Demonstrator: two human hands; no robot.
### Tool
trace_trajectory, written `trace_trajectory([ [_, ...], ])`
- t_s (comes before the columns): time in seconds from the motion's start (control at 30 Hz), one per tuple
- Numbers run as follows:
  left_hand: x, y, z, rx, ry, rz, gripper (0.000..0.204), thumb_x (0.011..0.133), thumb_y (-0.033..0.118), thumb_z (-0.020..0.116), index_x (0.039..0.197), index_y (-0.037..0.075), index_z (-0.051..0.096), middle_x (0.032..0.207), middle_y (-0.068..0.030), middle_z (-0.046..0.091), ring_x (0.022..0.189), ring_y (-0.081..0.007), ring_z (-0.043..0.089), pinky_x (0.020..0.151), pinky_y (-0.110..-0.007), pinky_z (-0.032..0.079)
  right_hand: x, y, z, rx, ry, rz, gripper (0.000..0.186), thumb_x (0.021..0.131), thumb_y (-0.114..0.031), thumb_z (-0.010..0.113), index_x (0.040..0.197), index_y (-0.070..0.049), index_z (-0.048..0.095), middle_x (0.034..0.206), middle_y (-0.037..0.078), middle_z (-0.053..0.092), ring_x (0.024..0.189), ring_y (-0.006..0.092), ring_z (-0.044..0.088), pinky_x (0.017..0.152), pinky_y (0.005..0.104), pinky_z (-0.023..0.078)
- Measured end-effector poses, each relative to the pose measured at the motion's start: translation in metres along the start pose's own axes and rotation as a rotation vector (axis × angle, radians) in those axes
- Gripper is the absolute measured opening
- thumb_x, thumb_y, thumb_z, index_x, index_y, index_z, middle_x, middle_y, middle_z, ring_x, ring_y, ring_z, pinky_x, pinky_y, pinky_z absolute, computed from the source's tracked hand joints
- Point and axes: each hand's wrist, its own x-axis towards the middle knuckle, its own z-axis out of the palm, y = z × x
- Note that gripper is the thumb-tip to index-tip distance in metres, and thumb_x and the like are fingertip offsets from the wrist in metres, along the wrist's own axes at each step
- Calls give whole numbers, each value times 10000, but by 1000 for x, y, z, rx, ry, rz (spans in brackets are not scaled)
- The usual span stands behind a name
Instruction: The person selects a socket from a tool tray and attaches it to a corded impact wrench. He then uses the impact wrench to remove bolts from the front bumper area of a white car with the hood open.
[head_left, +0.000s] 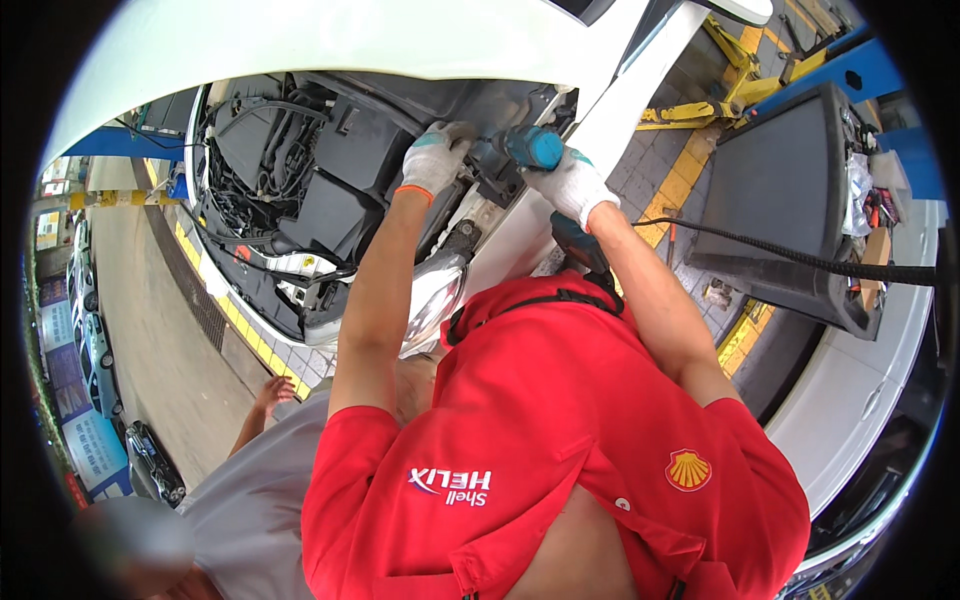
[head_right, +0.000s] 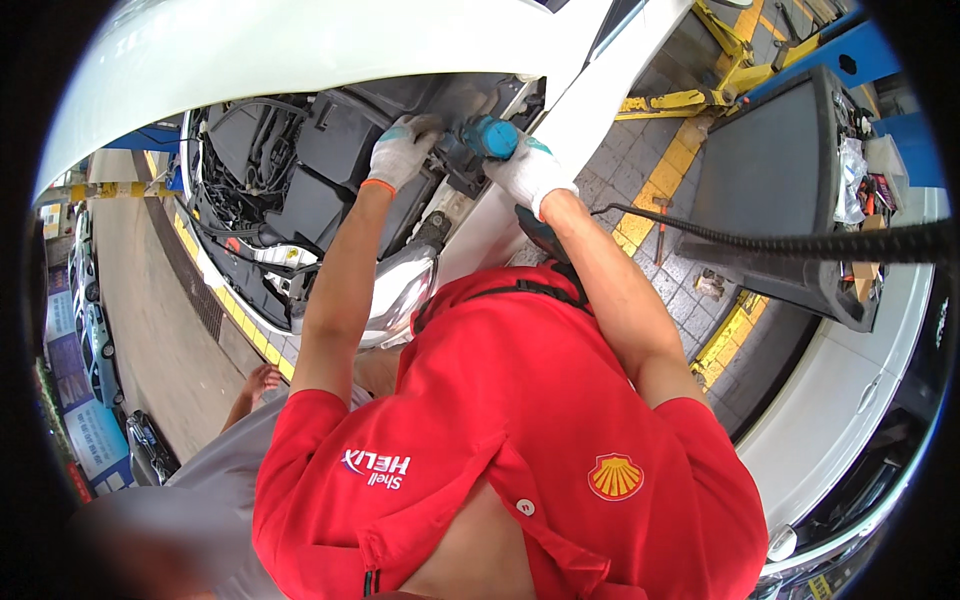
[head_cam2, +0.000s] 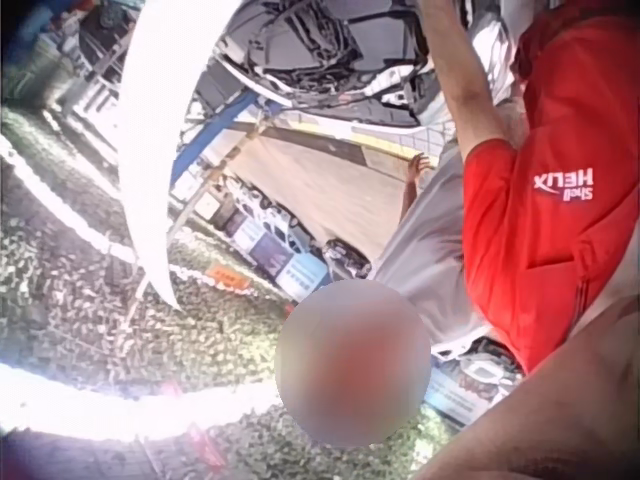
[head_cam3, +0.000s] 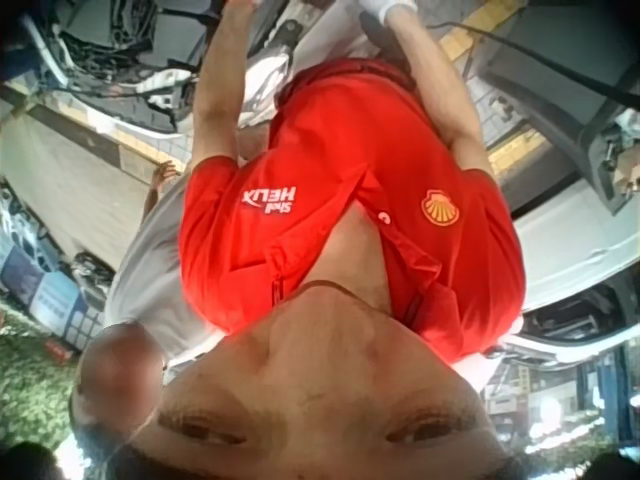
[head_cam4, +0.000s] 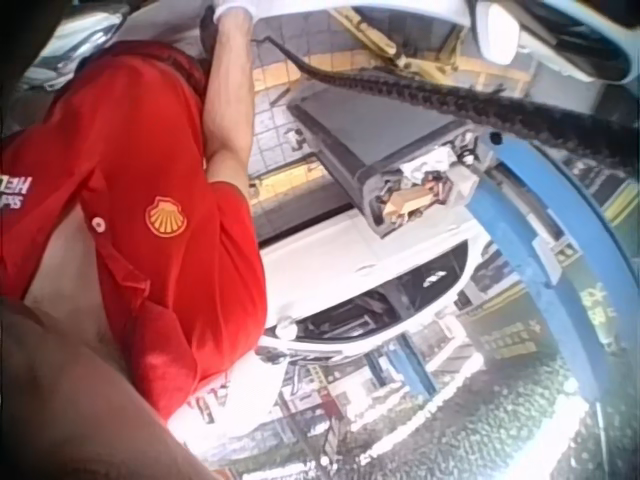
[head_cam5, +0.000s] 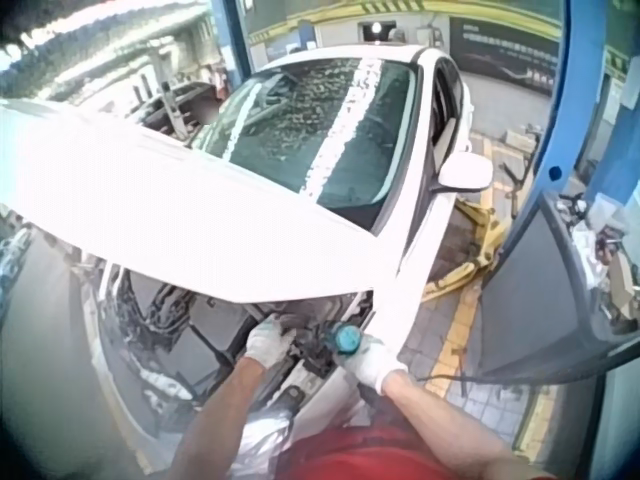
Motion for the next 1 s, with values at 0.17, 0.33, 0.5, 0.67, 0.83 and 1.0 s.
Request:
trace_trajectory([
  [0.17,-2,36,-14,32,-57,-133,378,974,394,734,1284,181,772,1355,-153,701,1225,-369,697,1017,-478,558,8,13,5,14,6,-21,457,902,-297,749,1306,-90,708,1168,243,772,1134,443,727,982,468,575],
  [0.33,-3,31,-4,21,-22,-161,330,975,408,725,1227,204,784,1290,-120,713,1187,-362,706,993,-501,559,8,8,3,-24,-9,32,432,906,-324,765,1260,-76,743,1108,240,786,1090,436,748,944,473,593],
  [0.5,-17,35,1,122,35,-72,272,1056,372,628,1235,249,792,1321,-86,690,1150,-355,729,944,-493,596,10,10,6,-22,40,-62,456,885,-316,811,1252,-53,746,1125,253,790,1111,442,753,940,475,604],
  [0.67,-14,33,7,87,53,-76,284,1059,337,620,1277,268,787,1316,-66,695,1145,-350,733,961,-487,595,14,12,8,-61,118,-113,350,902,-349,825,1001,-17,778,746,100,728,689,211,709,702,397,574],
  [0.83,-15,42,7,-41,77,-184,339,1003,330,699,1327,252,760,1421,-112,637,1191,-358,715,1001,-485,589,3,-17,-13,32,71,-63,297,902,-311,812,921,-23,740,694,57,687,605,166,656,599,350,531],
  [1.0,-25,50,6,-138,165,-311,415,956,350,773,1303,125,737,1466,-157,592,1227,-362,698,1032,-474,579,-1,-38,-23,-12,54,-144,259,891,-290,795,950,-49,723,660,57,651,582,180,636,608,385,536],
])
